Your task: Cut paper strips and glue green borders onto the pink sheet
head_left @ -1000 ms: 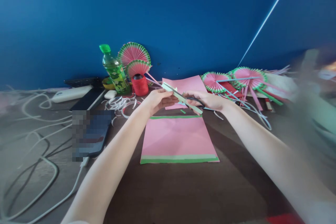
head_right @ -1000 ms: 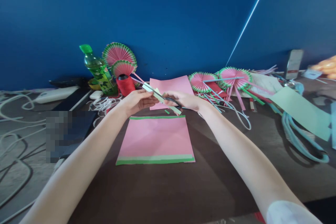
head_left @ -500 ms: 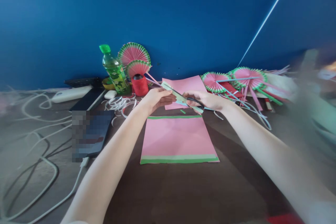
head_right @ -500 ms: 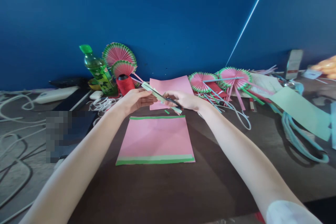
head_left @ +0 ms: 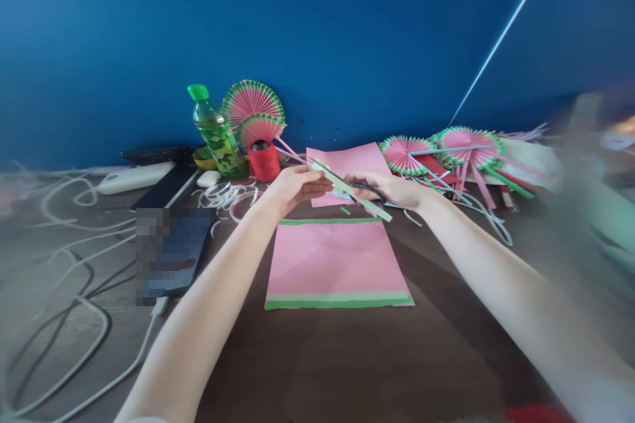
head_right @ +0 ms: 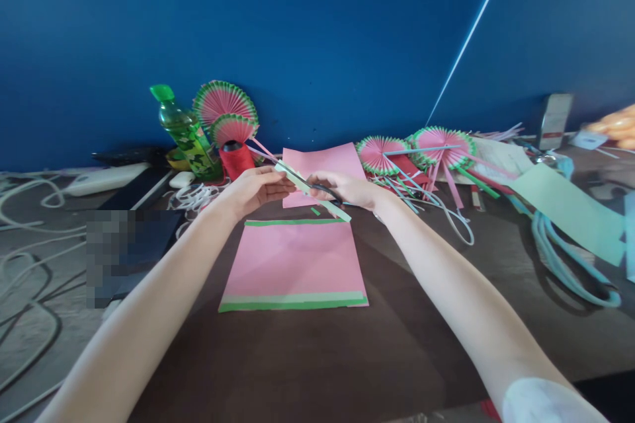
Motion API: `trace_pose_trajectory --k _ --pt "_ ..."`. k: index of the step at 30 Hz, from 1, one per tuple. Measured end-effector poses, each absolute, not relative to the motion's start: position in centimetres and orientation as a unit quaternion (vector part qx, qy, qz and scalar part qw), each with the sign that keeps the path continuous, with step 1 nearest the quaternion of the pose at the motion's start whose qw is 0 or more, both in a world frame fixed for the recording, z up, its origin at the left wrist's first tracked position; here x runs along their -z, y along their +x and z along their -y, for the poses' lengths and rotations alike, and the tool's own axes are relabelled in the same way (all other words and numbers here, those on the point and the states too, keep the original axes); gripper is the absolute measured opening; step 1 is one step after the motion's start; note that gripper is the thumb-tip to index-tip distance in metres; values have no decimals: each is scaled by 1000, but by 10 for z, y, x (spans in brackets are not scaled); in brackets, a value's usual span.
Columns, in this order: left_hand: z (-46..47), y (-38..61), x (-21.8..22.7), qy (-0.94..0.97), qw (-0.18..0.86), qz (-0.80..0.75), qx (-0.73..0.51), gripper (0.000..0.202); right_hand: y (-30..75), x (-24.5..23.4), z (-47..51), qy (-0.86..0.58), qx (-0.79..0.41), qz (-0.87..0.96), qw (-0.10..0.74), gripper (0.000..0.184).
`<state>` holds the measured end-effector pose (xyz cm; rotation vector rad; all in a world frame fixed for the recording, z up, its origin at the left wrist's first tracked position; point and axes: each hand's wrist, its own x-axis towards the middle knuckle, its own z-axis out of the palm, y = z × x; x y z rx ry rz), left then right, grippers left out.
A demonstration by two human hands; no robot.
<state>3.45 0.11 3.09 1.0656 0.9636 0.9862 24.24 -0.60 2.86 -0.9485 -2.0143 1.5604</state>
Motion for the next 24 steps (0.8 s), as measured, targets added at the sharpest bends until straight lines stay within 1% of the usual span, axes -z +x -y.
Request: trace_pose_trajectory --k 8,14,24 --pt "-1 36 -28 464 653 -421 -424 8 243 -27 5 -332 -566 726 205 29" --pt "-1 37 -30 455 660 -427 -419 9 242 -26 5 -332 -548 737 215 29" --pt "-1 38 -30 453 669 -421 -413 9 242 -28 5 -372 -531 734 202 33"
